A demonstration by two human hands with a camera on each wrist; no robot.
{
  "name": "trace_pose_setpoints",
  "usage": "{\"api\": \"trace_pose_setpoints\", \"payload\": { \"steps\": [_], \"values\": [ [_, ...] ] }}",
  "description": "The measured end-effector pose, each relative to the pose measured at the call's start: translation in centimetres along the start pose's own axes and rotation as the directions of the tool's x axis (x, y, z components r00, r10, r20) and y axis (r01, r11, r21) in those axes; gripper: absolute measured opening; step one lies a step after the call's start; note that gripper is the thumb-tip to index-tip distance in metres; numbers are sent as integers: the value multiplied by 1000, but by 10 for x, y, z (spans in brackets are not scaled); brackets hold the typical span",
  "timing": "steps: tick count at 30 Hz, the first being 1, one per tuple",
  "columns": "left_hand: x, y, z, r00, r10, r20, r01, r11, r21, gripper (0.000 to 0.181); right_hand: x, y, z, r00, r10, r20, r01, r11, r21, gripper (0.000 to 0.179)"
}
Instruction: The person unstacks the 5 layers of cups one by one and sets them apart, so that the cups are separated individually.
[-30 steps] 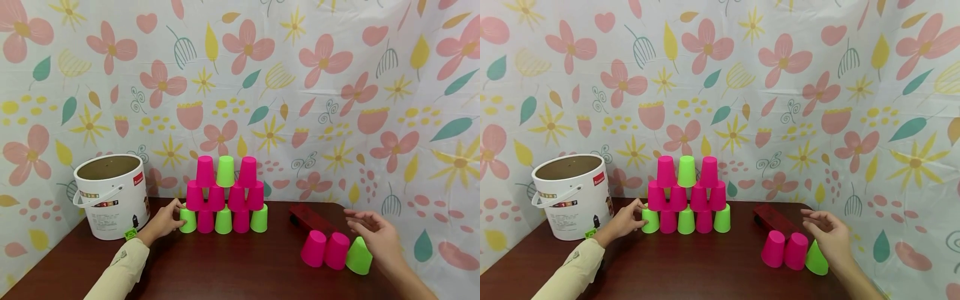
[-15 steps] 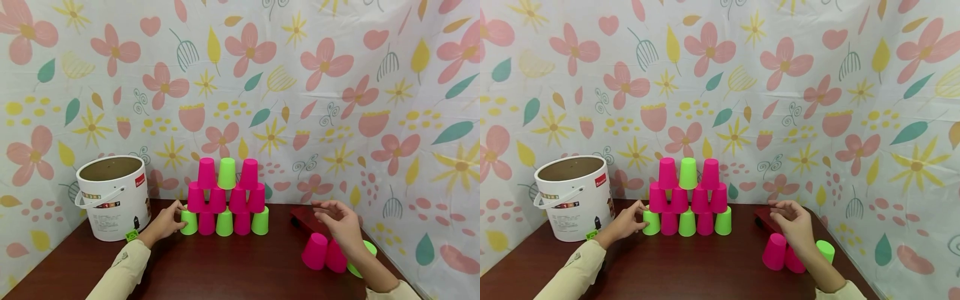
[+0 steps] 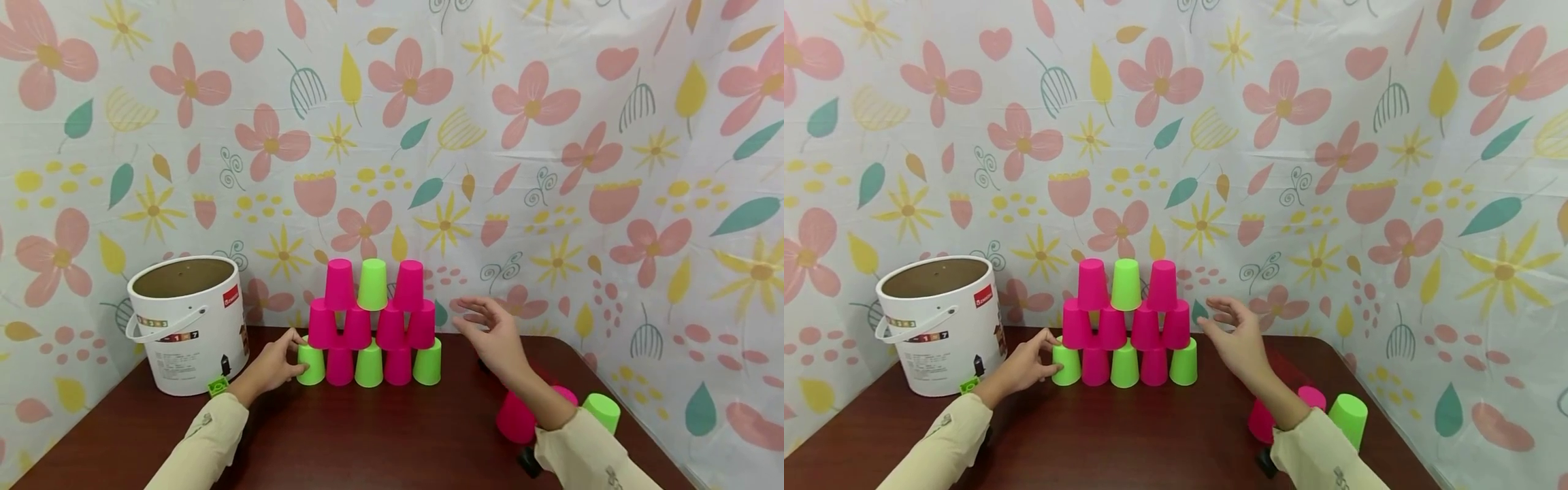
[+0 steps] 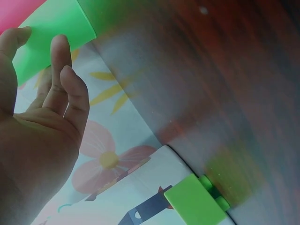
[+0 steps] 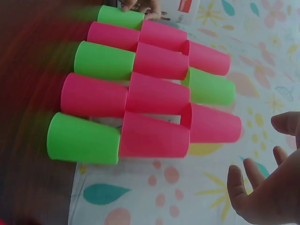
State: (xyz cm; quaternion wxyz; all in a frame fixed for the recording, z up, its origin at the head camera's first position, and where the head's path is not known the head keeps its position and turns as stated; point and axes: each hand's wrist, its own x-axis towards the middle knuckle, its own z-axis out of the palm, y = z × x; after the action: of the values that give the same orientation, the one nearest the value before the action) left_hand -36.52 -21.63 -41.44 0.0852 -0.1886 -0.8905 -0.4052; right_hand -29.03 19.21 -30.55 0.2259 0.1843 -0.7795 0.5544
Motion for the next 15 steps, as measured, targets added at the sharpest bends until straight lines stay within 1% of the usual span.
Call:
{"api": "trace_pose_setpoints", "payload": {
  "steps": [4,7,10,15],
  "values": [
    [1,-1,0,1000,9,6,-9,1000,-8,39,15,0,17,1000,13,24,-12,1000,-17,45],
    [2,-2,0,1000,4,3,-4,1000,-10,39,26,2,28,1000,-7,27,7,1000,-26,48],
    [1,-1,0,1000,-1,3,1,1000,-12,39,36,6,38,999,-45,24,47,998,-50,49],
    [-1,1,0,1000,-3,1,3,1000,-3,39,50,8,52,991,-125,41,129,982,-138,55]
  ]
}}
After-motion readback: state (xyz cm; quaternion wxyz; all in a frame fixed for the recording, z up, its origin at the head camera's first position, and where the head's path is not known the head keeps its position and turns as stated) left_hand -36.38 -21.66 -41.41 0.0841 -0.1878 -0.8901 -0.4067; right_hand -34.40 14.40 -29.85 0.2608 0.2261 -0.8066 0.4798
